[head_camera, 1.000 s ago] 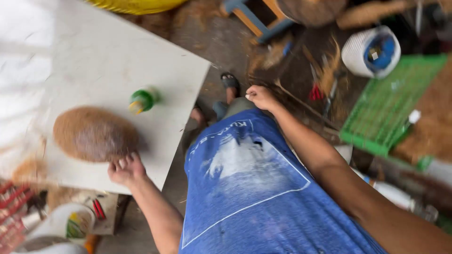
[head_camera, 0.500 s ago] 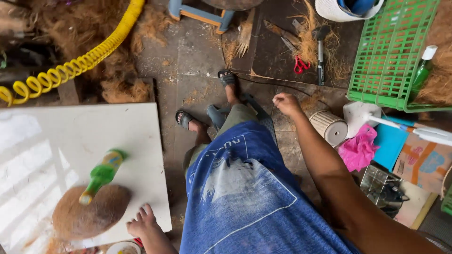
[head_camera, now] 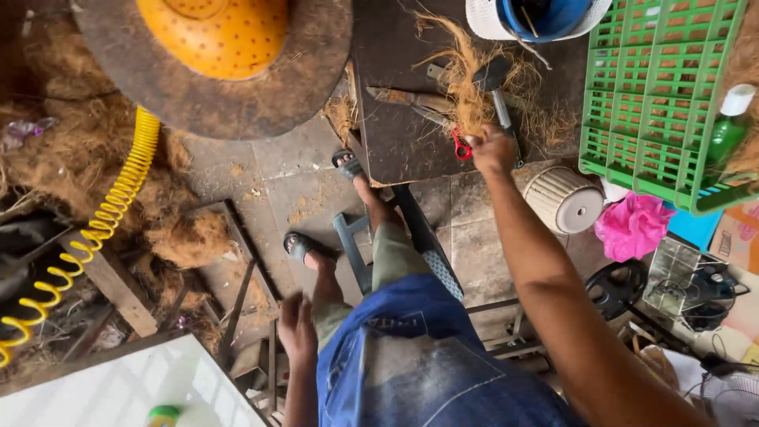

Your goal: The person holds a coconut shell and sprays it with a paint gun, then rubs the surface with a green bottle, and finally attaches loose coconut fibers by hand. The person repeats spraying and rubbing actions on the same shell throughout the clip.

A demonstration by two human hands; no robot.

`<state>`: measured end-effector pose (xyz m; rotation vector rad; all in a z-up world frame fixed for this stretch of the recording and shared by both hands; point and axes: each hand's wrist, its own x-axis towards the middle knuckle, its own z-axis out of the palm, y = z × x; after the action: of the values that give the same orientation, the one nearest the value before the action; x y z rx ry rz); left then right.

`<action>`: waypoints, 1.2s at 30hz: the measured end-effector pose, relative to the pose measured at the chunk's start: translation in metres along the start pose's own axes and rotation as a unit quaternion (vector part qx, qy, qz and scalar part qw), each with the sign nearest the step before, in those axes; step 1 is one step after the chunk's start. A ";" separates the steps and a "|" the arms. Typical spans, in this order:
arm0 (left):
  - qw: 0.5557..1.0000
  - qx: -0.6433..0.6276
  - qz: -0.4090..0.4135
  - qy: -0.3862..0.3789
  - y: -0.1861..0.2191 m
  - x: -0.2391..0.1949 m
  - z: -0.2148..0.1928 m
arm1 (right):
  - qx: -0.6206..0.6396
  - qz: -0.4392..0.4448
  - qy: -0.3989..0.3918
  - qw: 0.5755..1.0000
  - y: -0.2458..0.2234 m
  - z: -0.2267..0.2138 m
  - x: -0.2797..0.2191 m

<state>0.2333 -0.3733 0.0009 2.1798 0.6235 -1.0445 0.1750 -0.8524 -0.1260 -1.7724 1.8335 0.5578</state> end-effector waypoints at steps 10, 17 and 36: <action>0.943 -0.093 0.197 -0.252 0.194 0.037 0.181 | -0.111 -0.124 0.055 0.984 0.039 0.044 0.059; 0.886 -0.142 0.233 -0.376 0.272 -0.004 0.232 | 0.567 -0.138 -0.089 0.807 0.031 -0.078 -0.016; 0.676 -0.525 -0.098 -0.508 0.286 0.004 0.268 | 0.621 -0.205 -0.352 0.669 -0.011 -0.118 -0.084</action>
<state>0.2842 -0.7597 -0.0358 0.3711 0.6350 -1.3119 0.1757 -0.8612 0.0194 -0.7165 0.7438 -0.2227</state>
